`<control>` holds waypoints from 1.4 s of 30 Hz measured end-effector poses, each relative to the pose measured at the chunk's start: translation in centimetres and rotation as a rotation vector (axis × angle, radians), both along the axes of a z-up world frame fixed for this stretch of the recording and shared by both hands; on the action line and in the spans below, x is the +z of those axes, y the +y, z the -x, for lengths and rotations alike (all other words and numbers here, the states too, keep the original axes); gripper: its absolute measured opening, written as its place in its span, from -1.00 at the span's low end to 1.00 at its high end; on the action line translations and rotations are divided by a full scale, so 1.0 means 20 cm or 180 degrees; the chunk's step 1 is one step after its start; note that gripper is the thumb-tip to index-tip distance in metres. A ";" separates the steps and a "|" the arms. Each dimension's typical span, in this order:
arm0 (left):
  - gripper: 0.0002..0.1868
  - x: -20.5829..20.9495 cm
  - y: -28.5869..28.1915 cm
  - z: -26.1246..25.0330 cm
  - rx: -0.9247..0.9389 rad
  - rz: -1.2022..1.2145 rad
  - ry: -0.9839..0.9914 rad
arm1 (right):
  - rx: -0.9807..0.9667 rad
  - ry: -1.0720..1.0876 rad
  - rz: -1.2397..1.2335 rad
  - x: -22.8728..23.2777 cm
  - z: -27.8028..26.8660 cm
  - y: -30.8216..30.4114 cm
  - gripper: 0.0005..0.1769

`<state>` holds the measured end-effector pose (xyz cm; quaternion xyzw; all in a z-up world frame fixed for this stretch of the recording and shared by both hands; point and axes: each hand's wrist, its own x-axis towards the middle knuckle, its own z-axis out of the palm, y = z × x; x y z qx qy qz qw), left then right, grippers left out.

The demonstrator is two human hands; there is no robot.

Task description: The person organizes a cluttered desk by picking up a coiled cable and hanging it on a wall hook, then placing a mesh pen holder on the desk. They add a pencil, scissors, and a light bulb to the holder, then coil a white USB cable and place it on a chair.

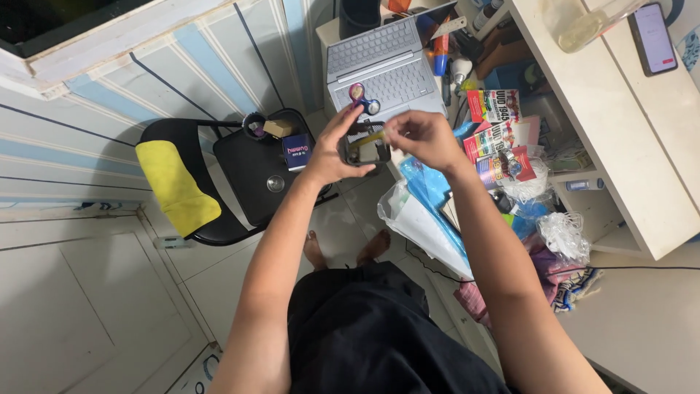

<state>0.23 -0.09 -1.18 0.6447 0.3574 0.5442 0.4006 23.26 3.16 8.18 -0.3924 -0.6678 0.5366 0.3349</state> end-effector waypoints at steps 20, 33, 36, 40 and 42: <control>0.16 -0.04 -0.08 -0.10 0.0313 -0.0314 0.0190 | 0.1935 -0.3734 -0.0979 0.22 0.22 -0.05 -0.51; 0.03 -0.20 -0.10 -0.10 0.0449 -0.0224 0.0366 | 0.2619 -0.5108 -0.1203 -0.32 0.26 0.04 -0.69; -0.06 -0.17 -0.12 -0.10 0.0500 -0.0165 0.0278 | 0.2533 -0.5043 -0.1275 -0.36 0.24 0.07 -0.63; 0.02 -0.14 -0.10 -0.09 0.0630 -0.0197 0.0413 | 0.2467 -0.5015 -0.1724 -0.34 0.22 0.12 -0.61; 0.08 -0.11 -0.07 -0.06 0.0532 -0.0172 0.0272 | 0.1875 -0.4470 -0.1827 -0.23 0.23 0.11 -0.72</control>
